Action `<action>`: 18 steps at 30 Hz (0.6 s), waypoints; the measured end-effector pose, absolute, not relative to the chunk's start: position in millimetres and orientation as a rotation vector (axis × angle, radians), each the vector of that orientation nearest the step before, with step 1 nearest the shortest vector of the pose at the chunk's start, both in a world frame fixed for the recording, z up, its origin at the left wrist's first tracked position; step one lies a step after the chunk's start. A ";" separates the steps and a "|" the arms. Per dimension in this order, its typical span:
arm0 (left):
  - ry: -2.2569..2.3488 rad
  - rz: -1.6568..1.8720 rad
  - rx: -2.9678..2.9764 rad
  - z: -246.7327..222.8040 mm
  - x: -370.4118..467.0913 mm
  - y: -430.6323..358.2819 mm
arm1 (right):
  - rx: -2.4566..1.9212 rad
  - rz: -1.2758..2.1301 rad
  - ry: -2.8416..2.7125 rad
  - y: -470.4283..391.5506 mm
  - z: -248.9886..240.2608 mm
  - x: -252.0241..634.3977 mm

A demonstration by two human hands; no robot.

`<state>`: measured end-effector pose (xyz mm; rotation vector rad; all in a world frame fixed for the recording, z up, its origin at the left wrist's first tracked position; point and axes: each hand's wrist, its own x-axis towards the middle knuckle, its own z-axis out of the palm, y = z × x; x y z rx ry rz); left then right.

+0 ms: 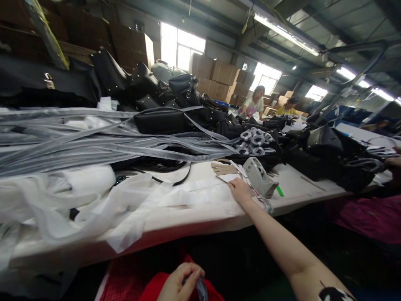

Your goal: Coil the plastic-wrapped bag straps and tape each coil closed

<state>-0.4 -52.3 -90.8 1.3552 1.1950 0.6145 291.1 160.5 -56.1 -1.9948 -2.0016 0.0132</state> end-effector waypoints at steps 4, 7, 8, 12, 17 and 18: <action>1.196 0.613 1.342 -88.9 -0.9 -50.2 | -1.951 -0.073 -1.990 155.3 -53.8 295.5; 1.213 0.597 1.320 -82.5 1.5 -48.8 | -1.884 -0.117 -2.016 140.6 -49.2 293.9; 1.218 0.591 1.311 -80.5 2.8 -48.5 | -1.847 -0.128 -2.051 134.0 -49.9 291.8; 1.214 0.577 1.303 -76.7 7.0 -47.7 | -1.728 -0.046 -2.103 111.0 -67.0 282.3; 1.213 0.547 1.307 -77.8 6.8 -48.1 | -1.663 0.263 -1.823 110.8 -90.1 285.0; 1.217 0.548 1.303 -78.3 6.8 -48.2 | -1.655 0.318 -1.796 113.1 -91.4 286.9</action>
